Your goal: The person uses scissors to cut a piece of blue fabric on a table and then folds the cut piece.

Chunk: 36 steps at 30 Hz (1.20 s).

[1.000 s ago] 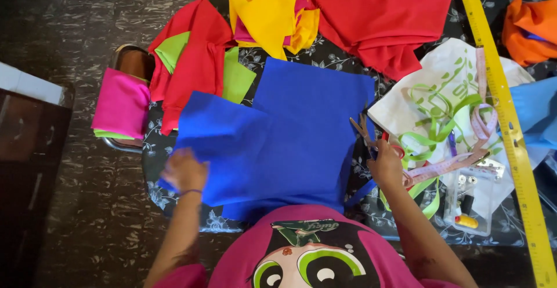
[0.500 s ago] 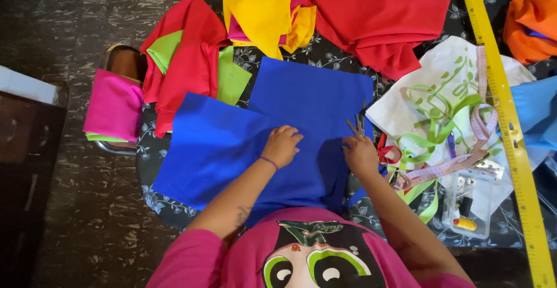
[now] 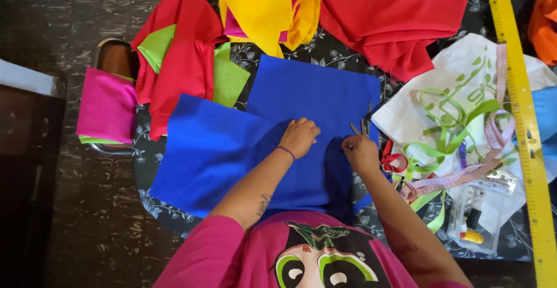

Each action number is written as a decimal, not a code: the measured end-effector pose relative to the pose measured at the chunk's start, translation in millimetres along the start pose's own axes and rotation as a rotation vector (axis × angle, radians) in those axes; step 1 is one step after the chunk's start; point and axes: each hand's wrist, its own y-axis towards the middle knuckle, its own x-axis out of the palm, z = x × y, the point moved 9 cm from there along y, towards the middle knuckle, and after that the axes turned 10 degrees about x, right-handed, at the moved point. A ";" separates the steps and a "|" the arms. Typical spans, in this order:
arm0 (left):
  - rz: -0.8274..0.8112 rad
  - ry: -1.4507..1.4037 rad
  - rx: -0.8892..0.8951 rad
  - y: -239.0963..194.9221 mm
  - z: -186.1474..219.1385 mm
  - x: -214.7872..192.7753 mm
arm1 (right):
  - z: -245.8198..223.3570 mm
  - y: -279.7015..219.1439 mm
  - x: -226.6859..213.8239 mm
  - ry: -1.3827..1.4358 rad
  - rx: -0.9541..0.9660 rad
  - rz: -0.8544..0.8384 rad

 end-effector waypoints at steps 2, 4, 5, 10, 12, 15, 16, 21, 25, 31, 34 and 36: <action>0.013 0.022 0.024 0.7 -0.6 5.4 | 0.5 -4.0 -2.0 0.006 -0.022 0.006; -0.004 0.013 0.018 1.0 5.5 -6.2 | -12.3 -10.9 -17.8 0.034 -0.043 0.038; -0.018 0.007 0.013 0.8 8.7 -11.6 | -19.7 -15.3 -27.9 0.061 -0.067 0.074; 0.038 -0.006 0.070 3.2 11.7 -11.7 | -20.4 -29.3 -30.1 0.087 -0.200 0.201; 0.068 0.002 0.104 2.0 17.9 -17.9 | -19.0 -33.8 -29.1 0.108 -0.254 0.222; 0.056 0.005 0.125 -0.8 29.5 -30.4 | -22.5 -39.1 -32.9 0.071 -0.337 0.267; 0.071 -0.009 0.159 -2.1 34.7 -34.4 | -31.9 -43.4 -39.6 0.040 -0.414 0.282; 0.125 0.073 0.266 -9.2 42.0 -23.9 | -64.2 -56.6 -64.3 -0.049 -0.567 0.329; 0.183 0.102 0.322 -16.6 43.9 -19.4 | -45.3 -42.9 -53.3 0.081 -0.327 0.274; 0.151 0.034 0.258 -18.6 41.1 -26.4 | -5.8 -12.7 -2.5 0.009 -0.097 0.166; 0.120 -0.046 0.144 -9.9 31.5 -23.4 | -12.1 -5.8 -5.1 0.004 -0.030 0.028; 0.113 -0.082 0.081 -6.6 24.0 -17.8 | -18.5 -4.8 -8.4 0.032 0.011 -0.070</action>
